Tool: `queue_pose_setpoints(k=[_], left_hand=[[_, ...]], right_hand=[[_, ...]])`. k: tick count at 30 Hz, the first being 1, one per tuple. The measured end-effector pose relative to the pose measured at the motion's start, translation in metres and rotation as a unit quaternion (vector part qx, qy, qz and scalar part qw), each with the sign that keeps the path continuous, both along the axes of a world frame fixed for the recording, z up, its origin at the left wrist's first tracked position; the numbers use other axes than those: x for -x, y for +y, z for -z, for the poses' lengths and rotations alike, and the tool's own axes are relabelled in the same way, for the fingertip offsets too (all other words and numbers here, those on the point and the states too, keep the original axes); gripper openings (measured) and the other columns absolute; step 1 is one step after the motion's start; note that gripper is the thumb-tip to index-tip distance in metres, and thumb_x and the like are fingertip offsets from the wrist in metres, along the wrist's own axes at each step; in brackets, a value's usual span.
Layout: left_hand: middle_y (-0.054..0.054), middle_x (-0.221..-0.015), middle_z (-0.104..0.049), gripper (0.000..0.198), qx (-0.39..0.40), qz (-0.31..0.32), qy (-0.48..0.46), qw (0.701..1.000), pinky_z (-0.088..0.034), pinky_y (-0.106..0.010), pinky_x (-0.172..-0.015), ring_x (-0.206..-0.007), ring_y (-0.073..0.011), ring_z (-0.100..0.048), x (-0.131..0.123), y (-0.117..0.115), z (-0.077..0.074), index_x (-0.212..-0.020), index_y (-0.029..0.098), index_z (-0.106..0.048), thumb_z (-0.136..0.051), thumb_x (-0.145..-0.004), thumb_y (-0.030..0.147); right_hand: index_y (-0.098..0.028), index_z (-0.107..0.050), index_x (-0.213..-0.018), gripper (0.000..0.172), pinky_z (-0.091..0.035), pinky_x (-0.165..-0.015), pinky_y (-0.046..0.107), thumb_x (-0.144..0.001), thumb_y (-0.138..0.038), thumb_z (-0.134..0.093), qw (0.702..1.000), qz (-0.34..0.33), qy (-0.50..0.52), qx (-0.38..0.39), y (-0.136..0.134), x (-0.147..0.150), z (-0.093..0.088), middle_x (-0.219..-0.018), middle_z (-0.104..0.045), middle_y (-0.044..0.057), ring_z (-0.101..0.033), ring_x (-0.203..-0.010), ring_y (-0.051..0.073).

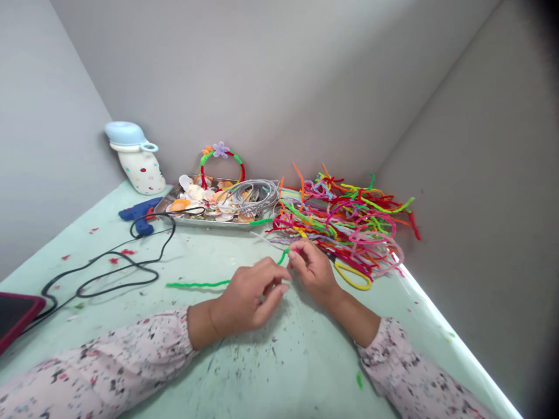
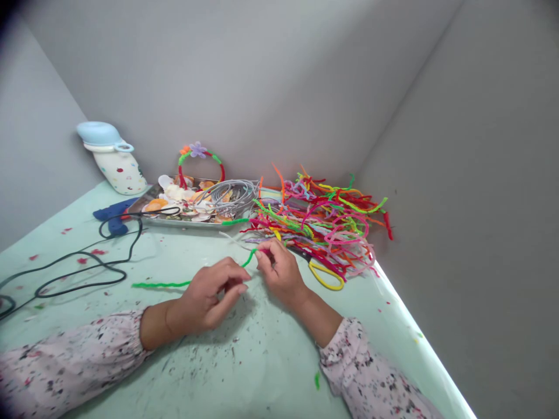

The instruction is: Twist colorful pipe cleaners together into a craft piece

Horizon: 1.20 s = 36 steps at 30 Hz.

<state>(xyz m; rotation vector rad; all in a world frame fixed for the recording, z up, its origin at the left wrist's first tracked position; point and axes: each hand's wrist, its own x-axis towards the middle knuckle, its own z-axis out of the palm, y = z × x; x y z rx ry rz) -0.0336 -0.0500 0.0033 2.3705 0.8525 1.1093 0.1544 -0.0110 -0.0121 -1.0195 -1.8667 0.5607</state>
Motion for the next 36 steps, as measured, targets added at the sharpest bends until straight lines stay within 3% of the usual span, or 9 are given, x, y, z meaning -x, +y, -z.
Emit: queue_pose_setpoints(k=[4,7,10,13,19,23,28,36], left_hand=[[-0.002,-0.081,-0.063,0.015,0.035,0.103,0.139,0.984,-0.042,-0.024,-0.066,-0.072,-0.0129,-0.056,-0.003,0.001,0.002,-0.094,0.018,-0.061,-0.047,-0.091,0.022],[-0.003,-0.085,-0.065,0.017,0.070,0.114,0.168,0.977,-0.043,-0.023,-0.072,-0.078,-0.0136,-0.059,-0.006,0.002,0.005,-0.092,0.018,-0.063,-0.046,-0.091,0.021],[-0.002,-0.085,-0.066,0.018,0.111,0.076,0.146,0.980,-0.044,-0.022,-0.073,-0.078,-0.0133,-0.059,-0.007,0.004,0.008,-0.092,0.018,-0.063,-0.046,-0.091,0.021],[0.000,-0.081,-0.066,0.018,0.143,-0.010,0.104,0.984,-0.043,-0.023,-0.068,-0.071,-0.0124,-0.058,-0.006,0.009,0.011,-0.092,0.020,-0.064,-0.046,-0.092,0.023],[-0.002,-0.082,-0.061,0.011,0.079,-0.112,-0.002,0.991,-0.043,-0.024,-0.069,-0.076,-0.0132,-0.056,-0.002,0.022,0.013,-0.088,0.017,-0.064,-0.053,-0.087,0.016],[0.000,-0.078,-0.057,0.008,0.066,-0.116,-0.042,0.990,-0.041,-0.021,-0.060,-0.067,-0.0097,-0.052,-0.001,0.022,0.013,-0.089,0.018,-0.065,-0.056,-0.087,0.019],[0.000,-0.079,-0.058,0.006,0.009,-0.093,-0.074,0.993,-0.043,-0.020,-0.063,-0.068,-0.0089,-0.052,-0.001,0.018,0.010,-0.090,0.018,-0.063,-0.058,-0.086,0.016],[-0.004,-0.098,-0.057,0.018,-0.006,-0.132,-0.078,0.988,-0.048,-0.020,-0.066,-0.079,-0.0105,-0.057,-0.002,0.019,0.008,-0.097,0.020,-0.065,-0.057,-0.084,0.010]], right_hand=[[-0.021,-0.054,-0.092,0.010,-0.045,-0.063,0.027,-0.094,-0.028,-0.048,0.998,0.007,0.047,0.029,0.000,-0.001,0.003,-0.072,-0.057,-0.001,-0.056,-0.062,0.013],[-0.021,-0.053,-0.094,0.010,-0.045,-0.063,0.026,-0.094,-0.029,-0.047,0.995,-0.001,0.091,0.039,-0.001,-0.001,0.005,-0.070,-0.057,-0.002,-0.056,-0.061,0.012],[-0.022,-0.052,-0.095,0.009,-0.045,-0.062,0.026,-0.095,-0.029,-0.047,0.992,-0.009,0.118,0.045,-0.002,-0.002,0.006,-0.068,-0.056,-0.003,-0.056,-0.060,0.012],[-0.022,-0.053,-0.093,0.009,-0.045,-0.061,0.026,-0.094,-0.029,-0.048,0.993,-0.024,0.110,0.043,-0.002,-0.002,0.006,-0.069,-0.055,-0.002,-0.056,-0.059,0.012],[-0.021,-0.055,-0.090,0.008,-0.044,-0.062,0.026,-0.093,-0.026,-0.049,0.996,-0.034,0.080,0.015,-0.004,-0.002,0.004,-0.072,-0.055,-0.002,-0.056,-0.060,0.011],[-0.020,-0.056,-0.089,0.008,-0.043,-0.062,0.026,-0.092,-0.025,-0.050,0.998,-0.034,0.054,0.006,-0.003,-0.001,0.002,-0.072,-0.054,-0.002,-0.054,-0.061,0.012],[-0.020,-0.057,-0.086,0.009,-0.042,-0.063,0.027,-0.090,-0.025,-0.051,0.999,-0.040,-0.004,-0.011,-0.004,-0.001,-0.001,-0.074,-0.054,0.000,-0.052,-0.066,0.014],[-0.019,-0.058,-0.087,0.008,-0.040,-0.063,0.027,-0.090,-0.024,-0.052,0.997,-0.054,-0.058,-0.026,-0.004,-0.001,-0.002,-0.074,-0.053,0.000,-0.050,-0.066,0.014]])
